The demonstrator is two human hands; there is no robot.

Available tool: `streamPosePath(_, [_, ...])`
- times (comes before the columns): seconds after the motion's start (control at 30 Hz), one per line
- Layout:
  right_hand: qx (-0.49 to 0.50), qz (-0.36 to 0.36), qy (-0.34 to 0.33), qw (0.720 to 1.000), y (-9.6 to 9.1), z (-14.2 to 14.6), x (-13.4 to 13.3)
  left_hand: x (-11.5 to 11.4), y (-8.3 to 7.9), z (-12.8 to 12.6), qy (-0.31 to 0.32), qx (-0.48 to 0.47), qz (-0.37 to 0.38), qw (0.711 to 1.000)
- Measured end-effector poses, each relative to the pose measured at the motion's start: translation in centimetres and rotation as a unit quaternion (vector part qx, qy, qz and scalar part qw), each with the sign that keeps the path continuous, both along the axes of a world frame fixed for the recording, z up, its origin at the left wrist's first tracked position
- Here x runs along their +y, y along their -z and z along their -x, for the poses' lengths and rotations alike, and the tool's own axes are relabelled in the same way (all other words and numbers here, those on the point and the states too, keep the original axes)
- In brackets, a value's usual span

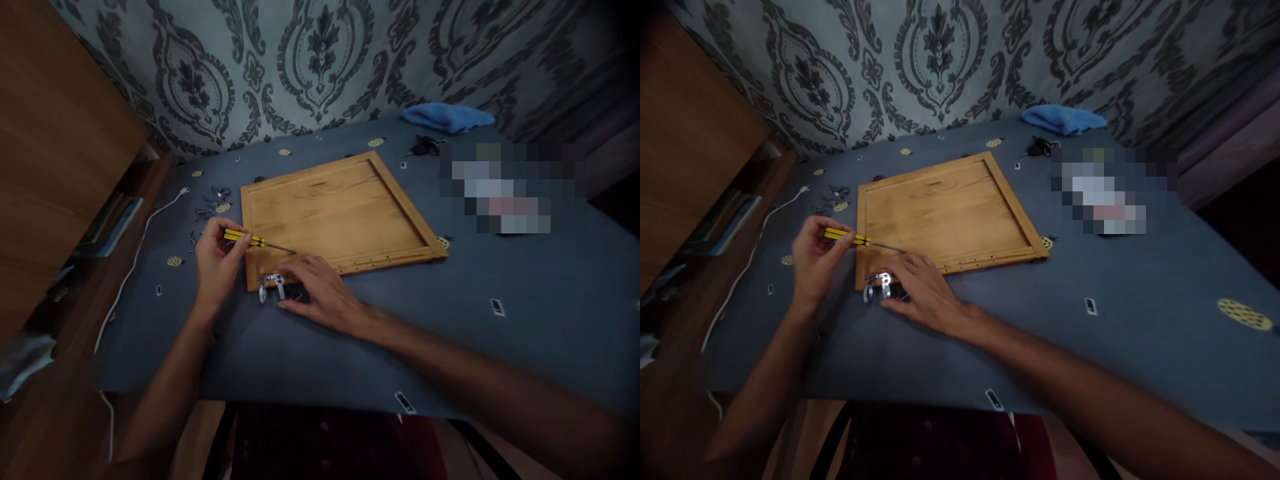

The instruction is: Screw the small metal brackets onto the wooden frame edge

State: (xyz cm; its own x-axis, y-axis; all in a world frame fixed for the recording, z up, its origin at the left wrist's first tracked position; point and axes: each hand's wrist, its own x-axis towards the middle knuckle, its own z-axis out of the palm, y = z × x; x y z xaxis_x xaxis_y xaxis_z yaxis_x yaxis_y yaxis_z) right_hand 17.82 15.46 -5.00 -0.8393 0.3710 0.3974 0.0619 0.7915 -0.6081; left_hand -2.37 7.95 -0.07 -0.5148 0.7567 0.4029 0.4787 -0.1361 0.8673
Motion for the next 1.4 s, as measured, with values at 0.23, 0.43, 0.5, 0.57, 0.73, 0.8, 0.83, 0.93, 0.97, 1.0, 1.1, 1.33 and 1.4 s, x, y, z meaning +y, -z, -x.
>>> streamPosePath(0.23, [0.001,-0.003,-0.005,1.000,0.0,-0.1,0.0,1.0,3.1,3.3,0.051,0.002,0.092,0.994])
streamPosePath(0.43, [0.013,-0.005,-0.012,1.000,0.0,0.0,0.1,-0.5,0.9,1.5,0.027,0.088,0.078,0.993])
streamPosePath(0.5, [0.014,-0.007,-0.012,1.000,0.1,0.0,0.1,-1.8,-0.1,0.2,0.047,0.120,0.076,0.989])
streamPosePath(0.57, [0.015,-0.007,-0.010,1.000,0.1,0.0,0.0,-3.1,-0.6,-0.8,0.093,0.159,0.081,0.980])
streamPosePath(0.73, [0.014,0.002,-0.007,1.000,0.4,-0.2,0.0,-5.0,0.7,-1.9,0.149,0.335,0.122,0.922])
streamPosePath(0.8, [0.009,0.009,-0.008,1.000,0.4,-0.2,0.1,-5.0,1.3,-1.9,0.141,0.354,0.134,0.915])
streamPosePath(0.83, [0.006,0.011,-0.008,1.000,0.4,-0.2,0.1,-4.9,1.5,-1.9,0.140,0.358,0.135,0.913])
streamPosePath(0.93, [0.005,0.014,-0.011,1.000,0.4,-0.2,0.1,-4.7,1.8,-2.0,0.143,0.363,0.131,0.911])
streamPosePath(0.97, [0.006,0.013,-0.013,1.000,0.4,-0.2,0.1,-4.6,1.8,-2.0,0.142,0.362,0.132,0.912])
streamPosePath(1.0, [0.009,0.011,-0.014,1.000,0.4,-0.2,0.1,-4.6,1.9,-2.1,0.139,0.361,0.134,0.912])
streamPosePath(1.1, [0.018,0.003,-0.021,1.000,0.3,-0.2,0.1,-4.5,1.9,-2.3,0.126,0.357,0.144,0.914])
streamPosePath(1.33, [0.015,0.009,-0.031,0.999,0.4,-0.2,0.1,-4.5,1.9,-2.3,0.133,0.358,0.147,0.912])
streamPosePath(1.4, [0.020,0.010,-0.039,0.999,0.1,-0.3,0.1,-4.4,2.0,-2.3,0.129,0.357,0.151,0.913])
